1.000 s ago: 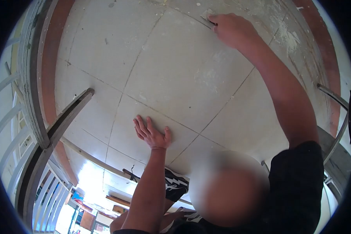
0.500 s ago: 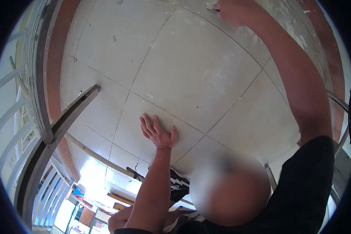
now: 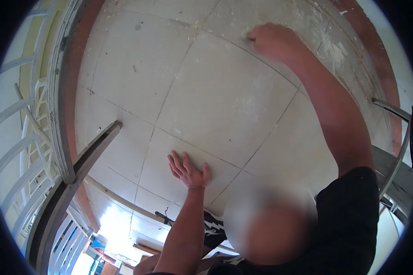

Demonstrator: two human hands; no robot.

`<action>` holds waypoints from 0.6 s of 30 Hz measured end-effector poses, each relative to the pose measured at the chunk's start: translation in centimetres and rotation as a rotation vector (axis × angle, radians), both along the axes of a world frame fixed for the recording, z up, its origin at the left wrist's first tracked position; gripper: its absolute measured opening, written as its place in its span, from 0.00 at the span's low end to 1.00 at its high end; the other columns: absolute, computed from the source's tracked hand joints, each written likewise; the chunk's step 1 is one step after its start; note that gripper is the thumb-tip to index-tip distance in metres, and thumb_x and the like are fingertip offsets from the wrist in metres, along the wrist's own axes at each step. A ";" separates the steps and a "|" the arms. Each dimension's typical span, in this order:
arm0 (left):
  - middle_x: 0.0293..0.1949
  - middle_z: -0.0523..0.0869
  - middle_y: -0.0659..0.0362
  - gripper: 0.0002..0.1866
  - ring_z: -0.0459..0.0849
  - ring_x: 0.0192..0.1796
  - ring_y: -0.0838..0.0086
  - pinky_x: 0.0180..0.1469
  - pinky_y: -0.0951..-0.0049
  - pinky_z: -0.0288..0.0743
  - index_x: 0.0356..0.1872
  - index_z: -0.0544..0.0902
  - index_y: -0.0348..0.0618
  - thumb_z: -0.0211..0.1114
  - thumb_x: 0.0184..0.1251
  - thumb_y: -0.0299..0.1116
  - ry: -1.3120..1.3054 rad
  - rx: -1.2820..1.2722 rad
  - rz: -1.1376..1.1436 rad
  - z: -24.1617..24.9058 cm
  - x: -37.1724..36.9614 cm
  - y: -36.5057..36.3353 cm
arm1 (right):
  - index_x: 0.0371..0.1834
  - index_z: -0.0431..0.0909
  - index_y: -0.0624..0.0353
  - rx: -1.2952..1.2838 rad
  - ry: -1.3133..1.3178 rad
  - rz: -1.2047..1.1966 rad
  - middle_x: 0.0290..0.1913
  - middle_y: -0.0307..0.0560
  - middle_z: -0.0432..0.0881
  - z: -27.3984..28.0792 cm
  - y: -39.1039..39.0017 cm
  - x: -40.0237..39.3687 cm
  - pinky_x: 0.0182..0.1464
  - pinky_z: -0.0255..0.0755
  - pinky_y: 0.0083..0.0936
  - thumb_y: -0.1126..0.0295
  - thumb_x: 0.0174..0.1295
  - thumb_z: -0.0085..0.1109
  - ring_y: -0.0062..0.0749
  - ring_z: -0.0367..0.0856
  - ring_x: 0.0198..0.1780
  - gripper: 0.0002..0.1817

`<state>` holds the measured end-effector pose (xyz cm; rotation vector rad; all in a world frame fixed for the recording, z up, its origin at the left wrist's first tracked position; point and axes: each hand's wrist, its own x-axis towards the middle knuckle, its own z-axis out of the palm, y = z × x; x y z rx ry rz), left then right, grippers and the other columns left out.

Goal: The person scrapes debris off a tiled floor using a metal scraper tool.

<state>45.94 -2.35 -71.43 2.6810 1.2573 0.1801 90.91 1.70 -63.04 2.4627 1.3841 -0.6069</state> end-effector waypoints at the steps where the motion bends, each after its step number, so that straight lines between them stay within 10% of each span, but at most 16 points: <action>1: 0.72 0.55 0.41 0.41 0.51 0.74 0.41 0.69 0.40 0.46 0.70 0.58 0.45 0.53 0.59 0.57 -0.007 0.005 0.000 -0.1 0.0 -0.1 | 0.54 0.79 0.48 0.080 -0.029 -0.060 0.44 0.51 0.83 -0.9 0.8 1.5 0.50 0.76 0.42 0.64 0.63 0.50 0.47 0.81 0.49 0.17; 5: 0.72 0.55 0.41 0.41 0.50 0.74 0.41 0.69 0.40 0.46 0.69 0.58 0.45 0.54 0.58 0.56 -0.003 -0.007 0.003 -0.2 -0.2 -0.2 | 0.42 0.83 0.60 0.386 -0.019 -0.073 0.41 0.57 0.84 -2.1 4.9 6.9 0.46 0.77 0.44 0.69 0.59 0.50 0.50 0.84 0.43 0.14; 7: 0.72 0.55 0.41 0.40 0.50 0.74 0.41 0.69 0.40 0.46 0.69 0.59 0.45 0.54 0.58 0.56 0.005 -0.010 -0.009 -0.1 -0.5 -0.2 | 0.44 0.83 0.67 -0.029 0.006 -0.354 0.40 0.55 0.85 2.6 6.1 5.0 0.45 0.75 0.38 0.67 0.59 0.54 0.43 0.83 0.41 0.16; 18: 0.72 0.54 0.41 0.41 0.50 0.74 0.41 0.69 0.40 0.44 0.70 0.57 0.44 0.53 0.60 0.57 -0.013 -0.008 -0.014 0.0 0.0 0.0 | 0.46 0.83 0.66 -0.160 -0.029 -0.182 0.43 0.56 0.85 3.4 6.9 7.9 0.47 0.74 0.40 0.63 0.59 0.58 0.46 0.83 0.43 0.18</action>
